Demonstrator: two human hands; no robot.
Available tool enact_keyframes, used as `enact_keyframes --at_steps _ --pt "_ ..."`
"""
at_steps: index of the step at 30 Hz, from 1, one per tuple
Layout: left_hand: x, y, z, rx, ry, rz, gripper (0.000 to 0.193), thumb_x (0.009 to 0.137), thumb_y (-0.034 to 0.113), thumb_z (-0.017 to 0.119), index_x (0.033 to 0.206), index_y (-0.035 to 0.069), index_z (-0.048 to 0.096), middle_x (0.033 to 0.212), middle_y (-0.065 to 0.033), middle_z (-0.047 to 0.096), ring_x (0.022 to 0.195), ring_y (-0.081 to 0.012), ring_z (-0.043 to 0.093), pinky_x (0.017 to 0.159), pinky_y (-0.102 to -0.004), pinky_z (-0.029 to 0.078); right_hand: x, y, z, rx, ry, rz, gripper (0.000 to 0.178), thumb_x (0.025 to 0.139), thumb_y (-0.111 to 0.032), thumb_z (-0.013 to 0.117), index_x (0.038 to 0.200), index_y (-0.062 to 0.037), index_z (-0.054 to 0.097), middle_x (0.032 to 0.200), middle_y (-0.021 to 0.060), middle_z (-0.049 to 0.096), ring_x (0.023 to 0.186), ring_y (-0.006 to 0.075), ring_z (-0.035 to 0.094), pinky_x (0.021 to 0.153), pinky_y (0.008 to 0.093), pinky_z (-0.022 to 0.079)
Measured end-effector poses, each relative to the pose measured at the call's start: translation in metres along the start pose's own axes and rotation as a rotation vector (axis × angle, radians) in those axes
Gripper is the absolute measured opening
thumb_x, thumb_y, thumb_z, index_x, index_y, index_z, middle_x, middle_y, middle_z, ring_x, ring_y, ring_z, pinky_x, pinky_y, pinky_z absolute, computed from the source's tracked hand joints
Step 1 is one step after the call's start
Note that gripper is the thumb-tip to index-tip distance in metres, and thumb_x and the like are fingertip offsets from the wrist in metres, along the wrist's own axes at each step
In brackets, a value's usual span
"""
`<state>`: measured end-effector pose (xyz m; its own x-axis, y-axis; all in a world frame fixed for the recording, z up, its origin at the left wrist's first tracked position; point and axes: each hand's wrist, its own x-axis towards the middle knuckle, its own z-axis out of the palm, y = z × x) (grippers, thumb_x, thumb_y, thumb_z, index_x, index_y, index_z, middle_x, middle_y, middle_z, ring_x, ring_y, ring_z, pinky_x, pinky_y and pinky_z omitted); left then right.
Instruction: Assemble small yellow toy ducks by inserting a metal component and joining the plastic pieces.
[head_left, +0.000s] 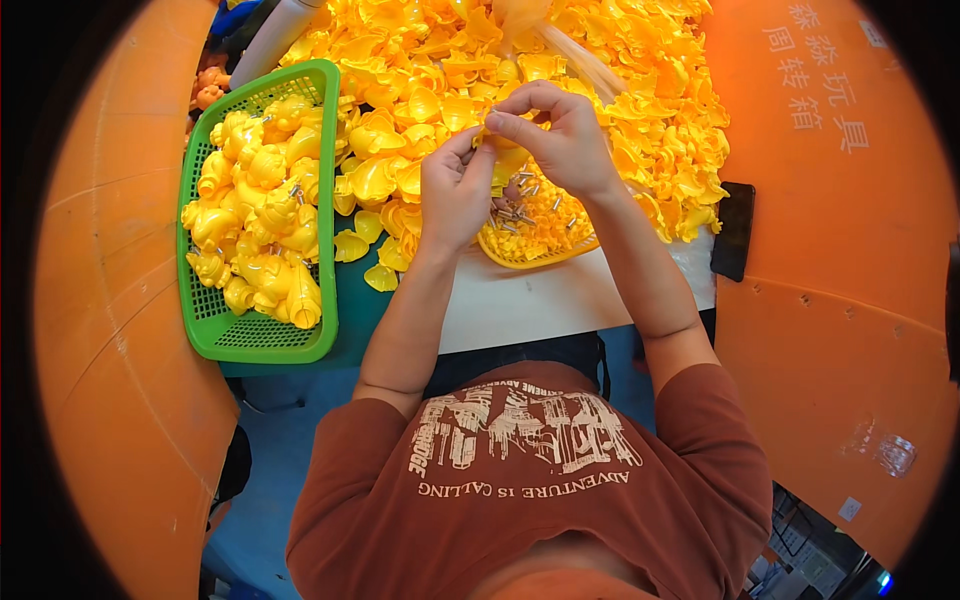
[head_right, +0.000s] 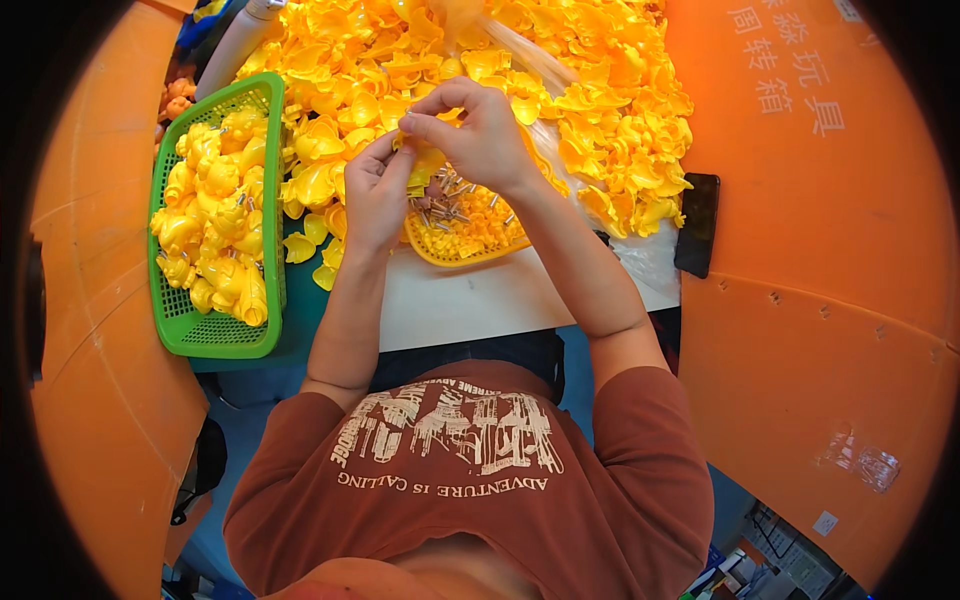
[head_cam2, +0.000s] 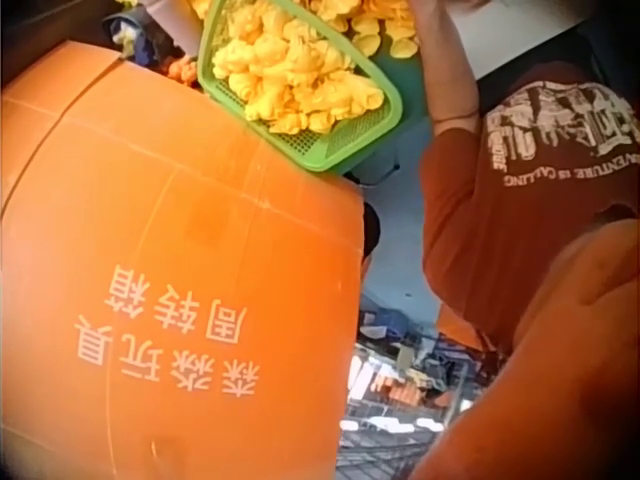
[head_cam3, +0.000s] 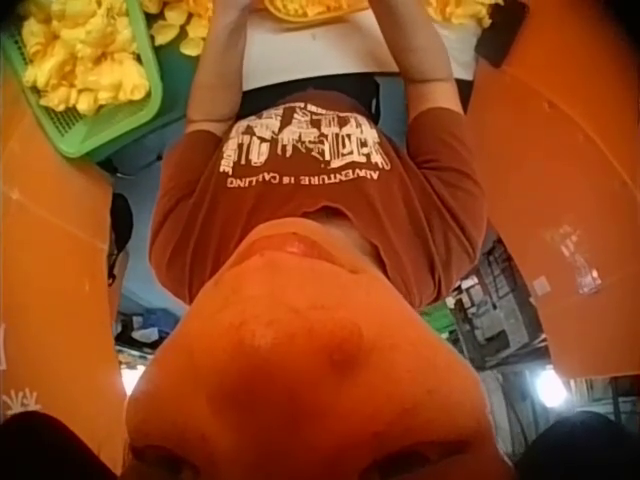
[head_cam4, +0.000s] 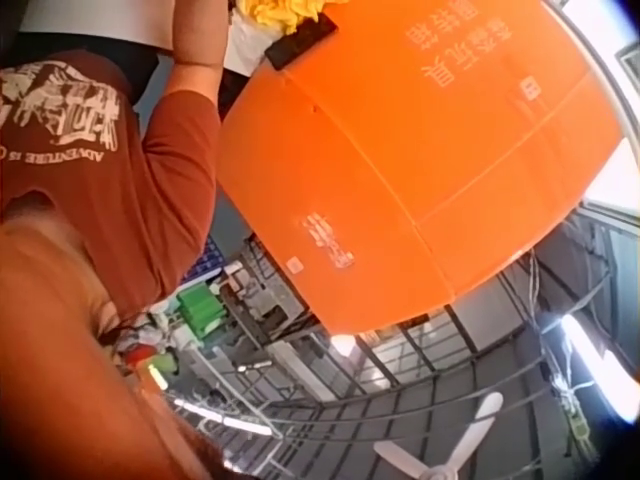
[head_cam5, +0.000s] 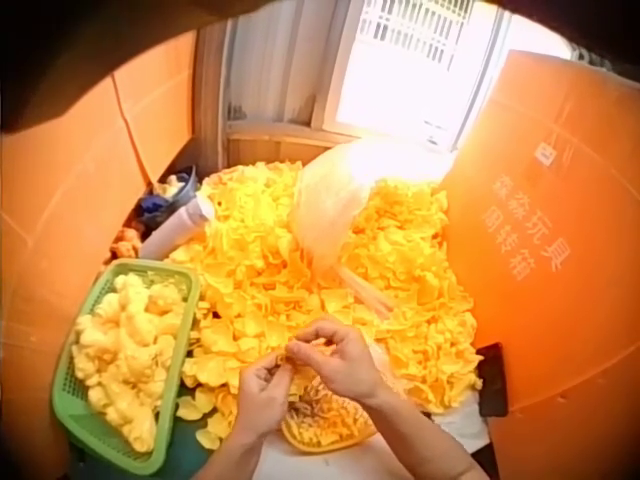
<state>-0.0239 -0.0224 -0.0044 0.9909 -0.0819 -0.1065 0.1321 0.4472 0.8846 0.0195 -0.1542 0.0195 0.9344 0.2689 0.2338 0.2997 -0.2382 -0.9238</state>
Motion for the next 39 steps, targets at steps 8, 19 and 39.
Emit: enact_keyframes --at_steps 8,19,39 --pt "0.014 0.0 -0.023 -0.225 0.136 0.014 0.016 0.09 0.01 0.046 0.099 0.0 0.054 0.079 -0.0098 0.063 0.052 -0.0162 0.059 0.045 -0.0246 0.044 0.071 0.038 0.012 0.045 0.061 0.0 0.027 0.081 -0.023 0.066 0.098 -0.0025 0.065 0.087 0.0078 0.066 0.074 0.016 0.062 0.065 0.0276 0.048" --pt "0.019 0.002 -0.035 -0.319 0.264 0.16 0.018 0.091 0.009 0.042 0.107 0.005 0.048 0.085 -0.0076 0.061 0.057 -0.017 0.058 0.052 -0.0283 0.047 0.079 0.057 0.034 -0.773 -0.146 -0.031 0.031 0.068 -0.019 0.07 0.091 -0.0019 0.06 0.077 0.0141 0.064 0.071 0.026 0.063 0.06 0.0358 0.047" --pt "0.012 -0.019 -0.009 -0.355 0.042 0.089 0.035 0.08 -0.002 0.063 0.108 0.008 0.044 0.093 -0.0048 0.057 0.075 -0.0121 0.055 0.059 -0.0237 0.046 -0.028 -0.005 -0.016 -0.132 -0.014 0.164 0.024 0.074 -0.008 0.071 0.094 0.0022 0.064 0.073 -0.0012 0.056 0.062 0.0035 0.047 0.054 0.0168 0.038"
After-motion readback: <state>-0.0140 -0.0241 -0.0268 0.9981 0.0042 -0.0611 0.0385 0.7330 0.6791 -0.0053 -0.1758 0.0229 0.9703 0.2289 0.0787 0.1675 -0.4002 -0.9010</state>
